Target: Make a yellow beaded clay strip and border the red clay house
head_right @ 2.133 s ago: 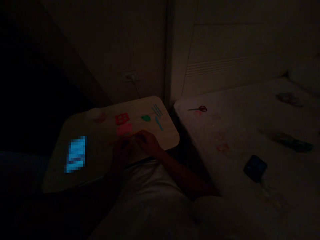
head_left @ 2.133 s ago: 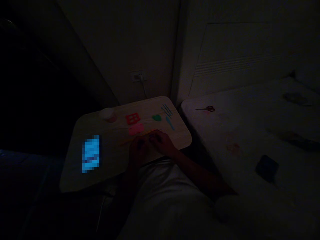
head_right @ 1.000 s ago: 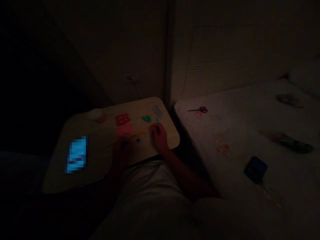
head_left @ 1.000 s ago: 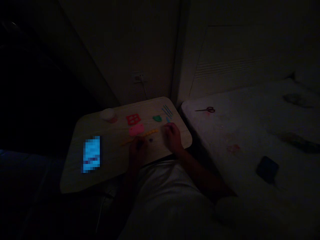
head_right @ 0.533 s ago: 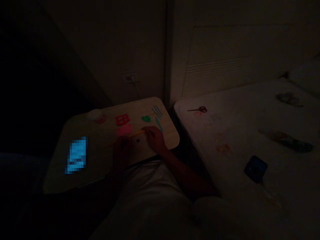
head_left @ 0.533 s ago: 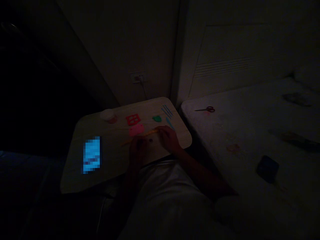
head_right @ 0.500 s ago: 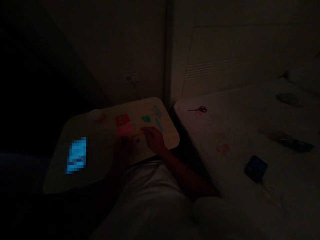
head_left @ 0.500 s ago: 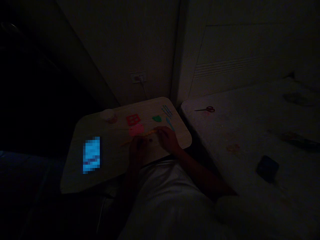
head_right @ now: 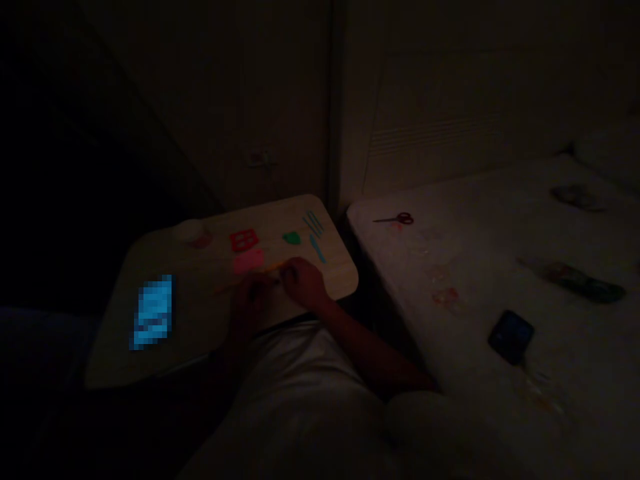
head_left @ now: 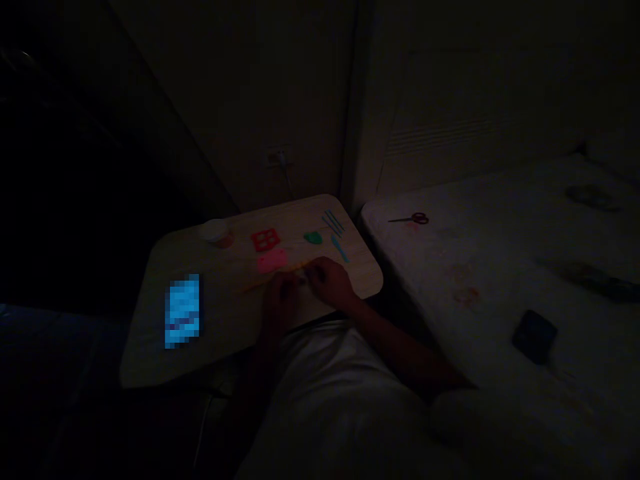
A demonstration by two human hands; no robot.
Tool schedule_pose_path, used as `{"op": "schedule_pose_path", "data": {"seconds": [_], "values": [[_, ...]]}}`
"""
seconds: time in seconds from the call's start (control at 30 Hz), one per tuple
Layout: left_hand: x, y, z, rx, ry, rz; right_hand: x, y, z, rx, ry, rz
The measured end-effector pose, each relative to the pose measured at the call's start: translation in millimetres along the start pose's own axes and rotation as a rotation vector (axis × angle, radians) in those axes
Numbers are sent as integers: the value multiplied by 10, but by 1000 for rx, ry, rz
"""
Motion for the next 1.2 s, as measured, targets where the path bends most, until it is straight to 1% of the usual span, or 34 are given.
{"op": "schedule_pose_path", "data": {"seconds": [0.17,0.3,0.57,0.77,0.97,1.07,1.2], "values": [[7,29,38,1,13,23,-9,37,-6,-113,-41,44],[1,49,91,-5,7,44,-5,44,12,-139,-63,80],[-1,39,76,34,-3,31,-5,46,20,-112,-125,152],[2,33,88,40,3,33,-4,47,18,-108,-129,156],[-6,17,37,19,12,24,3,69,7,-99,-150,205],[-5,19,18,16,9,24,7,69,9,-84,-162,204],[2,22,25,15,15,23,10,49,26,-31,-156,171]]}}
Point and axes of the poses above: each hand's wrist, its own x-axis towards the middle knuckle, its own y-axis out of the palm, z = x × y, the point moved 3 cm from there along x, towards the middle knuckle, and after that the axes turned 3 degrees about z, right-handed, at the moved point
